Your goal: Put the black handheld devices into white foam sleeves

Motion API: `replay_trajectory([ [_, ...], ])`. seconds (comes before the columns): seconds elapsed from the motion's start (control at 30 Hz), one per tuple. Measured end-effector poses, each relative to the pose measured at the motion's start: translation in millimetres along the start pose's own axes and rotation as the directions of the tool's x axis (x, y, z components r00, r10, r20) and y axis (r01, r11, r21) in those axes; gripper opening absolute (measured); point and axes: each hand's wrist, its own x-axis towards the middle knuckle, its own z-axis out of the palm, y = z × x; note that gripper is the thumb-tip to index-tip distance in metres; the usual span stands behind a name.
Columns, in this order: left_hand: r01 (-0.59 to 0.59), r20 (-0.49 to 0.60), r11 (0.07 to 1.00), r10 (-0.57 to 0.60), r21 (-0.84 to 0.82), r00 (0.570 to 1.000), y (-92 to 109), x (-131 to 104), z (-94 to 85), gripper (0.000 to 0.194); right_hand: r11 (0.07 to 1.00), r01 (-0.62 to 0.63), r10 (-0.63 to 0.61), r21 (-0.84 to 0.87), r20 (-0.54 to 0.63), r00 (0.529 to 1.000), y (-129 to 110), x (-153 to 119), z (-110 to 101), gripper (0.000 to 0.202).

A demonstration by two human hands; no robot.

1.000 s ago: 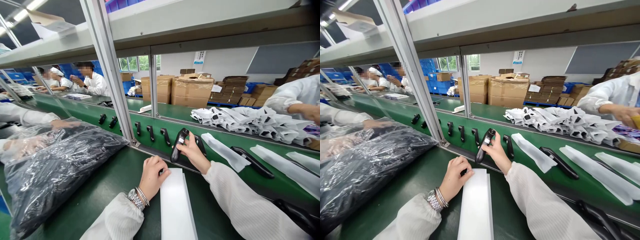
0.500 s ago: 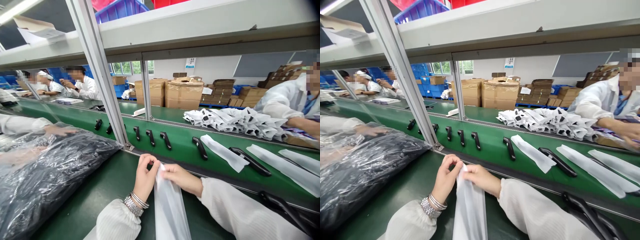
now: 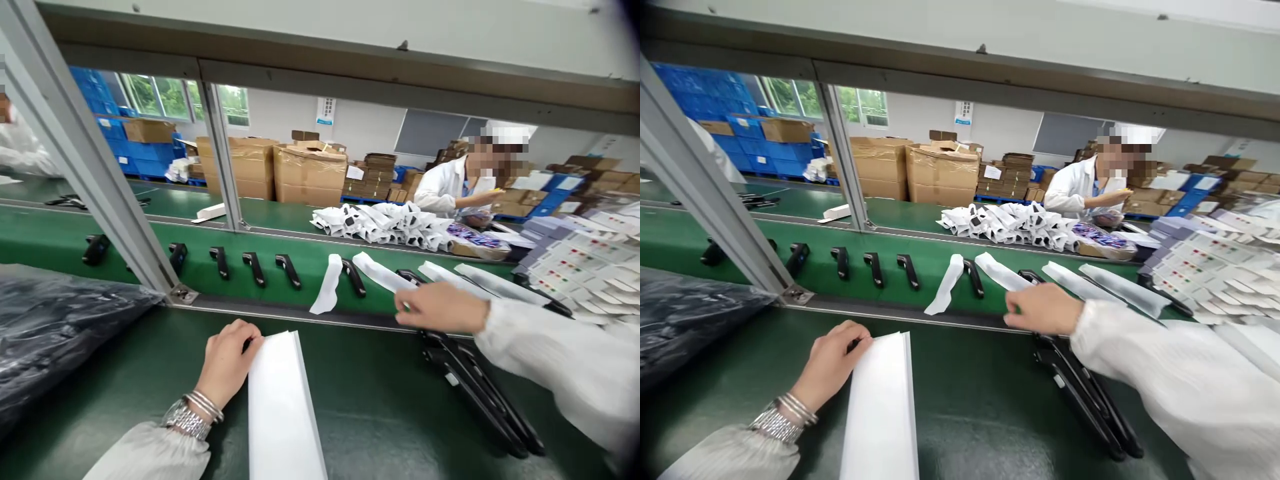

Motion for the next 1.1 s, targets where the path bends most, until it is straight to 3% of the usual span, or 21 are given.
replay_trajectory([
  [0.07, -0.021, -0.018, 1.0, 0.021, -0.015, 1.0, -1.9, 1.2, 2.5, 0.029, 0.985, -0.046, 0.056, -0.164, 0.061, 0.997, 4.4, -37.1, 31.9, 0.029],
  [0.17, -0.062, -0.071, 0.998, 0.06, -0.022, 0.996, -4.0, 0.2, 5.2, 0.029, 0.983, -0.061, 0.081, -0.174, 0.11, 0.991, 3.9, -68.1, 73.7, 0.037],
  [0.23, -0.105, -0.114, 0.994, 0.103, -0.013, 0.988, -2.4, -2.5, 4.9, 0.028, 0.998, -0.041, 0.046, -0.057, 0.099, 0.994, 0.7, -71.6, 83.9, 0.039],
  [0.33, -0.188, -0.167, 0.982, 0.18, -0.029, 0.969, 5.3, -8.2, 1.7, 0.024, 0.938, 0.005, -0.008, 0.347, 0.007, 1.0, -12.3, -55.2, 68.9, 0.029],
  [0.4, -0.251, -0.193, 0.966, 0.235, -0.061, 0.953, 12.1, -11.8, -0.9, 0.019, 0.783, 0.065, 0.014, 0.618, -0.122, 0.992, -30.9, -34.3, 49.2, 0.034],
  [0.5, -0.345, -0.219, 0.935, 0.322, -0.077, 0.921, 21.4, -16.5, -3.5, 0.016, 0.434, 0.264, 0.121, 0.862, -0.346, 0.93, -73.6, 3.0, 26.9, 0.041],
  [0.6, -0.375, -0.246, 0.919, 0.338, -0.119, 0.908, 26.5, -20.5, -4.1, 0.011, 0.138, 0.408, 0.205, 0.903, -0.429, 0.88, -119.2, 38.6, 23.0, 0.04],
  [0.7, -0.36, -0.24, 0.914, 0.313, -0.189, 0.919, 28.2, -23.7, -3.9, 0.011, 0.007, 0.445, 0.214, 0.895, -0.436, 0.874, -149.0, 67.1, 32.6, 0.041],
  [0.8, -0.349, -0.233, 0.902, 0.293, -0.255, 0.927, 30.2, -25.9, -5.3, 0.01, -0.038, 0.42, 0.164, 0.907, -0.409, 0.898, -160.9, 83.5, 46.4, 0.043],
  [0.93, -0.316, -0.255, 0.886, 0.237, -0.339, 0.938, 39.2, -26.4, -8.5, 0.01, 0.01, 0.353, -0.062, 0.935, -0.352, 0.934, -171.2, 81.2, 65.0, 0.036],
  [1.03, -0.284, -0.329, 0.878, 0.158, -0.384, 0.931, 48.1, -24.5, -7.7, 0.013, 0.044, 0.329, -0.25, 0.943, -0.308, 0.918, -185.5, 68.4, 77.2, 0.041],
  [1.1, -0.248, -0.378, 0.877, 0.084, -0.412, 0.922, 51.0, -22.5, -5.6, 0.015, 0.026, 0.272, -0.409, 0.962, -0.238, 0.881, -193.2, 60.5, 80.2, 0.041],
])
